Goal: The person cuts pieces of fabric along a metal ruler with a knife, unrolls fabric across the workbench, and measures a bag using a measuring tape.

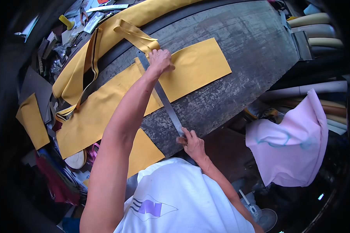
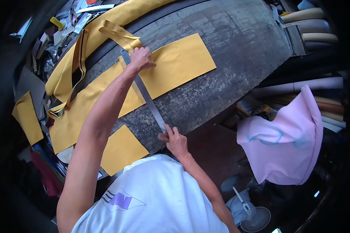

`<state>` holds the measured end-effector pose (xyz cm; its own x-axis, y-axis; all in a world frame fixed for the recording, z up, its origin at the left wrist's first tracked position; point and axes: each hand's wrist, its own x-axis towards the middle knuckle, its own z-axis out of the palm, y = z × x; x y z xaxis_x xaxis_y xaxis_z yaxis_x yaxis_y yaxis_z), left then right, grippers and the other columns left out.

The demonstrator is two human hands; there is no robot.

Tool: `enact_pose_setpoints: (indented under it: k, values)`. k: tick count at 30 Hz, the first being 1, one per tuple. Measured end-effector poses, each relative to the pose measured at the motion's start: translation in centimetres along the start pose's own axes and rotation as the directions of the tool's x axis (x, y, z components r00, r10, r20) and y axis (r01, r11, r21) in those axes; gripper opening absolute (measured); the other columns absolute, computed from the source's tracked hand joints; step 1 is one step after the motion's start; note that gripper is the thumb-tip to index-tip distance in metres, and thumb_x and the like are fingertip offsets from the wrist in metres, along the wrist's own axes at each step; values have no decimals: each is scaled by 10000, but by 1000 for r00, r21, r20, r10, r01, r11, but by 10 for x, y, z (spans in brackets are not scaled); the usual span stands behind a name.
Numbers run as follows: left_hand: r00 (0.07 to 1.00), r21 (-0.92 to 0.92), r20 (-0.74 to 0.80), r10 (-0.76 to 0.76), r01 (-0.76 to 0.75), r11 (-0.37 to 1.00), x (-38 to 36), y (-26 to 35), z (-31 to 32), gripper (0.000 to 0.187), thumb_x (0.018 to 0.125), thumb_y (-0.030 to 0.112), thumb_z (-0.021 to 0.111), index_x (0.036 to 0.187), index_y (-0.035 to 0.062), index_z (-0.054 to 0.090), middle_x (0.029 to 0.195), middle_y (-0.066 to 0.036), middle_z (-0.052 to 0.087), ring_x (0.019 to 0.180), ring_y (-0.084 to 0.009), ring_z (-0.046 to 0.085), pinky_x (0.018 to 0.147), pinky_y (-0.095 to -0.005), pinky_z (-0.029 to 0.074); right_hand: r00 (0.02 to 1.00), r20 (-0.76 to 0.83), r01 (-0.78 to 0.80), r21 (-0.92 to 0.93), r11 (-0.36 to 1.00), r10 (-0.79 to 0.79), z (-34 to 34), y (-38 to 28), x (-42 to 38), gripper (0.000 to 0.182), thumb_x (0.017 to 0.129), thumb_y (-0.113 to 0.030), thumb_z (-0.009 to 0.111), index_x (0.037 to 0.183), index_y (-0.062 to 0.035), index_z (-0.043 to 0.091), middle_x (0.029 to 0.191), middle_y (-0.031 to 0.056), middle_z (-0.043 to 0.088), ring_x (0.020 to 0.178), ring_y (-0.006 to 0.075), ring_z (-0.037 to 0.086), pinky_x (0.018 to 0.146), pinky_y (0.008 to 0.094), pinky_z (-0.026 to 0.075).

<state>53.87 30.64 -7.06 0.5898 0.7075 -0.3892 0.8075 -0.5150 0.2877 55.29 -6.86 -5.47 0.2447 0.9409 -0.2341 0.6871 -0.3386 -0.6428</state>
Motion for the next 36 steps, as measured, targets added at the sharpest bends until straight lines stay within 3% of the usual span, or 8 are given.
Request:
enact_pose_setpoints:
  k: [10, 13, 15, 17, 22, 25, 32, 36]
  values:
    - [982, -298, 174, 66, -11, 954, -15, -19, -18, 491, 706, 280, 755, 1030, -77, 664, 947, -204, 702, 851, -296, 688, 732, -384, 543, 1000, 5, -5, 34, 999, 5, -4, 2, 4, 448, 861, -211, 736, 1259, -98, 563, 893, 131, 595, 764, 348, 687, 621, 447, 555]
    - [987, -879, 138, -79, 158, 449, -57, -26, 16, 421, 787, 258, 767, 1031, -70, 666, 907, -147, 705, 819, -220, 672, 662, -361, 523, 1000, -11, 10, 22, 1000, -9, -4, 3, 4, 445, 864, -223, 734, 1260, -106, 566, 892, 137, 605, 753, 358, 682, 617, 450, 550]
    - [990, -954, 72, -120, 104, 280, -73, -26, 47, 351, 851, 236, 755, 1036, -53, 680, 896, -113, 696, 792, -161, 636, 620, -326, 503, 1000, -15, 4, 19, 1000, -4, -4, 1, 5, 431, 869, -227, 729, 1251, -110, 569, 888, 141, 610, 753, 367, 680, 619, 456, 549]
    - [967, -919, 105, -230, 183, 350, -91, -7, 55, 350, 864, 239, 737, 1058, -46, 674, 889, -95, 704, 765, -151, 631, 656, -319, 504, 1000, -1, -17, 20, 1000, 17, -3, 1, 5, 430, 863, -224, 734, 1245, -115, 568, 907, 147, 622, 770, 381, 677, 633, 466, 547]
    - [966, -817, -152, -210, -3, 577, -108, 56, 57, 307, 876, 166, 567, 1039, -93, 599, 931, -334, 639, 943, -482, 636, 808, -486, 513, 998, 45, -37, 4, 999, 37, -1, 1, 4, 455, 854, -210, 739, 1254, -124, 541, 953, 163, 640, 820, 402, 674, 663, 481, 547]
    - [934, -856, -336, -122, -249, 452, -116, 83, 44, 303, 924, 140, 562, 1130, -80, 588, 937, -210, 694, 910, -265, 686, 821, -393, 515, 998, 69, -9, -24, 1000, 10, 4, 11, 0, 547, 844, -240, 749, 1322, -145, 500, 991, 166, 620, 839, 403, 672, 668, 493, 546]
    - [940, -998, 15, -341, -9, -67, -213, 64, 75, 308, 935, 18, 548, 1231, -66, 554, 1146, -155, 677, 997, -242, 679, 880, -352, 534, 923, 215, -217, -395, 893, 320, -25, 6, -63, 993, 793, -323, 794, 1584, -280, 195, 946, 149, 580, 806, 392, 669, 667, 509, 545]
    - [890, -965, 223, -398, 145, -217, -240, 44, 110, 323, 939, -27, 537, 1260, -65, 533, 1191, -162, 657, 1008, -241, 681, 894, -347, 542, 984, 80, -152, -98, 984, 160, -1, 33, -80, 839, 818, -238, 758, 1540, -219, 330, 871, 160, 624, 781, 410, 664, 677, 502, 543]
